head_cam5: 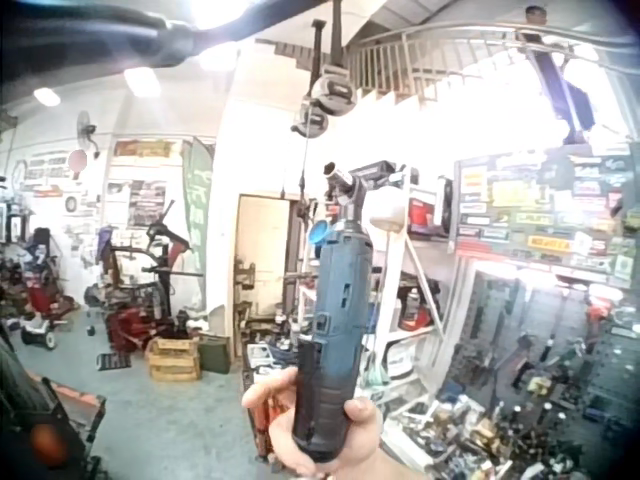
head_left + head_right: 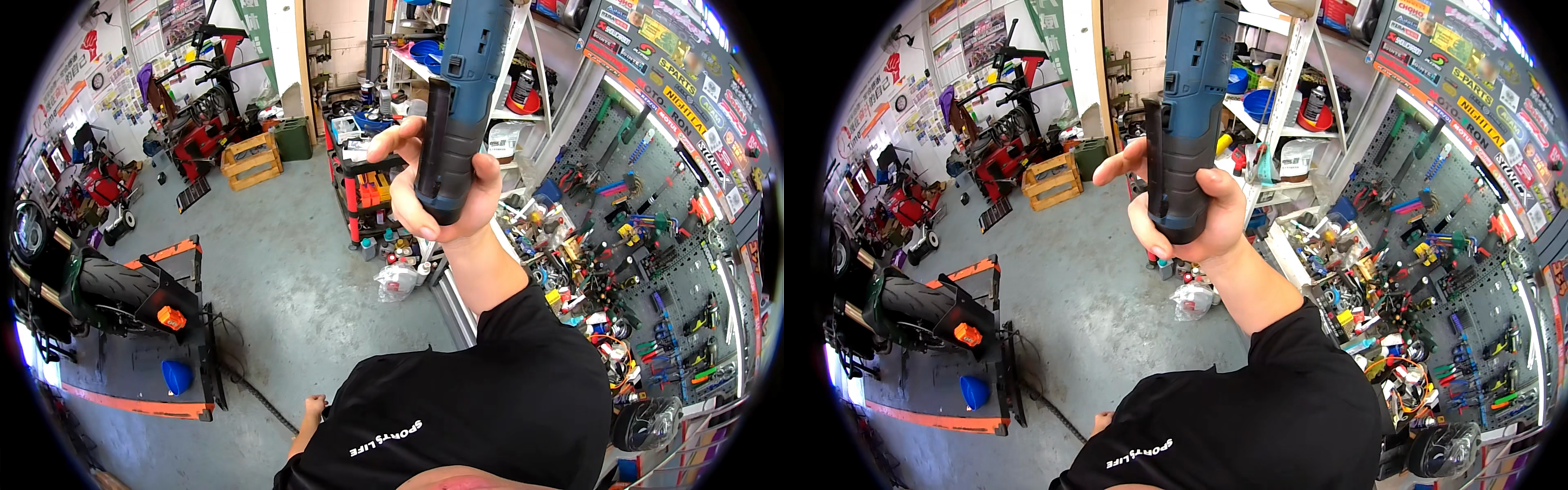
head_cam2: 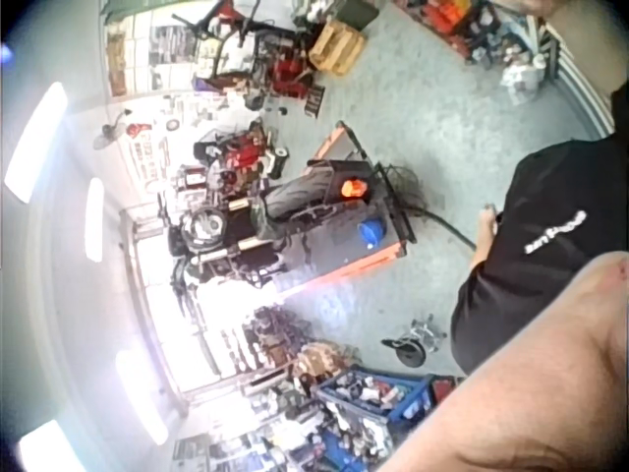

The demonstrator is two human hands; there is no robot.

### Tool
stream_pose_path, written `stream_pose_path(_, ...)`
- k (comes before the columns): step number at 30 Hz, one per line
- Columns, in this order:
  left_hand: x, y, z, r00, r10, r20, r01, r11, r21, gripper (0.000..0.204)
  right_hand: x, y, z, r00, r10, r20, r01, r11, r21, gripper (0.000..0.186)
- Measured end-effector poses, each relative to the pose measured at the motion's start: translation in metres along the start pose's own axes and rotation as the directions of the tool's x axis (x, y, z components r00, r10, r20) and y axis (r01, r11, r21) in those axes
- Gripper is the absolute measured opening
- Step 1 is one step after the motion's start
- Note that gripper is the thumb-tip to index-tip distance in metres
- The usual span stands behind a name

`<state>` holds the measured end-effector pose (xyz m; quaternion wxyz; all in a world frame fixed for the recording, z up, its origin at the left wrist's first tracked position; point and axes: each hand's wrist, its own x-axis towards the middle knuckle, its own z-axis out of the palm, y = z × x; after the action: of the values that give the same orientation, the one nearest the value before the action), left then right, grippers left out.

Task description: The person selects a blue cordless impact wrench from a tool rack and attaches a socket to it. They then walk to a green motorcycle on a lift and use the wrench to tighten bolts on the motorcycle's frame and engine area.

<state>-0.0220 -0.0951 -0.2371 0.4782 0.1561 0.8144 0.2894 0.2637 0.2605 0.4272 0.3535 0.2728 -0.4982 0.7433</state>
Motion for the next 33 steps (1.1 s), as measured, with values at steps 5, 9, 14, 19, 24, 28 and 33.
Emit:
stream_pose_path(5, -0.001, -0.027, 0.0, 0.999, -0.021, -0.04, 0.025, 0.995, 0.098, 0.032, 0.003, 0.001, -0.005, 0.999, -0.005, 0.044, -0.002, 0.987, 0.159, 0.075)
stream_pose_path(9, 0.011, -0.039, -0.001, 1.0, 0.012, -0.013, -0.011, 0.994, 0.111, 0.033, 0.005, -0.004, -0.002, 0.995, 0.058, -0.083, -0.062, 0.997, -0.041, 0.079)
stream_pose_path(14, 0.007, -0.023, -0.011, 1.0, -0.026, -0.014, 0.027, 0.997, 0.072, 0.03, 0.013, 0.005, -0.004, 1.0, 0.025, -0.011, -0.022, 0.979, 0.203, 0.071)
stream_pose_path(19, 0.011, -0.008, -0.009, 0.999, -0.037, 0.032, 0.036, 0.998, 0.05, 0.028, 0.014, 0.008, -0.007, 0.976, -0.021, 0.218, -0.074, 0.905, 0.418, 0.08)
stream_pose_path(24, 0.006, -0.013, -0.001, 1.0, 0.007, -0.014, -0.006, 0.996, 0.088, 0.03, 0.008, 0.018, -0.004, 0.932, -0.091, 0.35, -0.084, 0.886, 0.455, 0.081)
stream_pose_path(28, 0.004, -0.018, 0.003, 0.998, -0.014, -0.066, 0.019, 0.996, 0.083, 0.032, 0.009, 0.023, -0.004, 0.894, -0.076, 0.441, -0.151, 0.877, 0.456, 0.08)
stream_pose_path(33, 0.021, -0.026, -0.003, 0.993, 0.097, 0.072, -0.104, 0.99, 0.091, 0.035, -0.002, 0.03, -0.005, 0.871, -0.063, 0.488, -0.167, 0.895, 0.414, 0.08)
